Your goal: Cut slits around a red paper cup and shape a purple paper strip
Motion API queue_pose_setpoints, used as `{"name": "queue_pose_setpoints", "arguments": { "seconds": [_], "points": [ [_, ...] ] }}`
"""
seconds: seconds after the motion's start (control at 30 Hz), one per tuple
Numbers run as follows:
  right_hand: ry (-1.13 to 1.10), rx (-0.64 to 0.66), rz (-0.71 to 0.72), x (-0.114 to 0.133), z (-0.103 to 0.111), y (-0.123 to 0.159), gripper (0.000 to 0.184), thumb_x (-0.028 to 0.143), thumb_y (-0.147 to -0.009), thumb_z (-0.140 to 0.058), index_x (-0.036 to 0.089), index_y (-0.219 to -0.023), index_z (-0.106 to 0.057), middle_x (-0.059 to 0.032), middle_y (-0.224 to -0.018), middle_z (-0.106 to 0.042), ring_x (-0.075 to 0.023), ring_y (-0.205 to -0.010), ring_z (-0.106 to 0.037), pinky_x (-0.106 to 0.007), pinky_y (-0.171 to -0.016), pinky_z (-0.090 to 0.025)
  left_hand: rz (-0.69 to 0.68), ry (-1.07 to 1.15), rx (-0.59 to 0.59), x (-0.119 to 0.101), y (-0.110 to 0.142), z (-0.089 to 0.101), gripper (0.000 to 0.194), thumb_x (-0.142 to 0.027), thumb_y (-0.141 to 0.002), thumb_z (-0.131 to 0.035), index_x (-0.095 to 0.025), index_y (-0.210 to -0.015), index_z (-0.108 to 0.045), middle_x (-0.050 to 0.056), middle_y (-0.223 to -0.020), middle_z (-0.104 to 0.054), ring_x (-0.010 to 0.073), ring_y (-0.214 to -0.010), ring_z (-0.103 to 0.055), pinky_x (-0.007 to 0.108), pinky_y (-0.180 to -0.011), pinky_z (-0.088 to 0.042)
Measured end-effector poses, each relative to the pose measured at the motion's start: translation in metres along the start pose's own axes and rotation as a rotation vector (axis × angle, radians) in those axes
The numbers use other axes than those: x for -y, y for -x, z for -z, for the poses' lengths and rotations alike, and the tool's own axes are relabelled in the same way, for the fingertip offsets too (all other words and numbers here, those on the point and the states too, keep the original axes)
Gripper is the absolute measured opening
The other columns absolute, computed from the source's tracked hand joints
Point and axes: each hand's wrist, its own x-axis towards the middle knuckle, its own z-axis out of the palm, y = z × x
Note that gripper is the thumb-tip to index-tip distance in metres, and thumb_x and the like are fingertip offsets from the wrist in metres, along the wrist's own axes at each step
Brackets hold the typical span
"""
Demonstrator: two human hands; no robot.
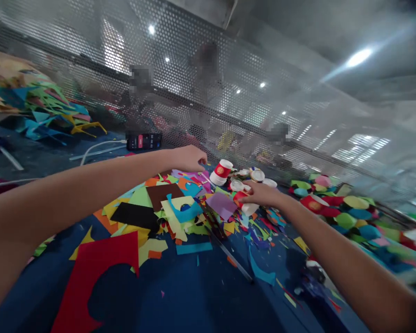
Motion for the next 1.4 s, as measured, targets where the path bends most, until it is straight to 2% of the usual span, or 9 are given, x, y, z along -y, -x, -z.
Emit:
{"name": "queue_pose_setpoints", "arguments": {
  "seconds": [0.2,0.33,0.53,0.77,0.9,0.97,1.07,1.23,1.4],
  "points": [
    [-0.206,-0.061,-0.12,-0.012,0.018,0.03,0.038,0.036,-0.098,-0.066,0.018,-0.131,-0.059,-0.0093,-0.121,-0.066,-0.0227,-0.099,-0.068,-0.044,-0.086,-0.059,-0.07,0.101,0.001,-0.012,-0.011,-0.003,0.034,-0.038,-0.098,-0.064,-0.015,-0.124,-0.063,0.011,-0.127,-0.065,0.028,-0.12,-0.061,0.054,-0.107,-0.048],
    [-0.465,-0.265,-0.124,-0.032,0.056,0.066,0.072,0.032,-0.085,-0.074,0.023,-0.149,-0.042,-0.0081,-0.112,-0.069,-0.0245,-0.094,-0.071,-0.044,-0.086,-0.061,-0.087,0.242,0.0,-0.017,-0.01,-0.004,0.038,-0.039,-0.095,-0.064,-0.013,-0.123,-0.064,0.013,-0.126,-0.067,0.03,-0.12,-0.062,0.051,-0.108,-0.045],
    [-0.782,-0.452,0.056,-0.007,0.086,0.114,0.084,0.04,-0.072,-0.076,0.034,-0.147,-0.039,-0.0046,-0.121,-0.065,-0.0259,-0.108,-0.069,-0.042,-0.095,-0.059,-0.246,0.672,-0.072,-0.062,-0.021,-0.012,0.087,-0.051,-0.081,-0.074,-0.02,-0.152,-0.036,0.015,-0.157,-0.045,0.0276,-0.135,-0.054,0.031,-0.101,-0.05],
    [-0.863,-0.463,0.233,0.034,0.089,0.139,0.073,0.028,-0.067,-0.081,0.033,-0.135,-0.055,-0.0033,-0.114,-0.067,-0.0259,-0.105,-0.068,-0.043,-0.097,-0.058,-0.369,0.927,-0.19,-0.111,-0.033,-0.001,0.048,-0.015,-0.088,-0.067,-0.011,-0.133,-0.052,0.015,-0.124,-0.07,0.0203,-0.109,-0.068,0.032,-0.092,-0.055],
    [-0.695,-0.579,0.125,-0.008,0.104,0.134,0.077,0.022,-0.068,-0.083,0.032,-0.14,-0.056,-0.0013,-0.109,-0.068,-0.0236,-0.097,-0.07,-0.039,-0.088,-0.061,-0.323,0.912,-0.248,-0.109,-0.027,0.004,0.047,-0.015,-0.085,-0.07,-0.011,-0.129,-0.055,0.013,-0.123,-0.069,0.0198,-0.11,-0.067,0.032,-0.093,-0.053],
    [-0.484,-0.737,-0.155,-0.045,0.112,0.124,0.066,0.017,-0.075,-0.079,0.032,-0.136,-0.06,0.0005,-0.107,-0.069,-0.0196,-0.092,-0.07,-0.035,-0.084,-0.061,-0.289,0.883,-0.288,-0.104,-0.02,0.006,0.043,-0.018,-0.085,-0.069,-0.012,-0.126,-0.058,0.011,-0.121,-0.07,0.0193,-0.109,-0.066,0.031,-0.093,-0.052],
    [-0.359,-0.817,-0.391,-0.101,0.113,0.106,0.041,0.017,-0.087,-0.074,0.019,-0.127,-0.065,-0.0062,-0.112,-0.07,-0.0224,-0.098,-0.069,-0.042,-0.088,-0.059,-0.243,0.822,-0.321,-0.091,-0.008,0.008,0.033,-0.024,-0.085,-0.067,-0.015,-0.117,-0.065,0.006,-0.114,-0.073,0.019,-0.104,-0.067,0.03,-0.091,-0.051],
    [-0.209,-0.807,-0.63,-0.164,0.078,0.086,0.033,0.034,-0.097,-0.067,0.017,-0.125,-0.063,-0.0099,-0.127,-0.065,-0.0252,-0.109,-0.066,-0.047,-0.092,-0.058,-0.19,0.717,-0.296,-0.068,0.006,0.004,0.031,-0.034,-0.08,-0.067,-0.018,-0.106,-0.071,0.002,-0.099,-0.077,0.0202,-0.094,-0.069,0.031,-0.085,-0.049],
    [-0.149,-0.749,-0.698,-0.184,0.042,0.073,0.038,0.035,-0.098,-0.066,0.018,-0.131,-0.059,-0.0108,-0.131,-0.062,-0.0258,-0.11,-0.066,-0.047,-0.091,-0.058,-0.173,0.659,-0.246,-0.062,0.007,-0.008,0.03,-0.036,-0.079,-0.064,-0.018,-0.101,-0.073,0.002,-0.093,-0.077,0.0196,-0.089,-0.069,0.03,-0.082,-0.05]
  ]
}}
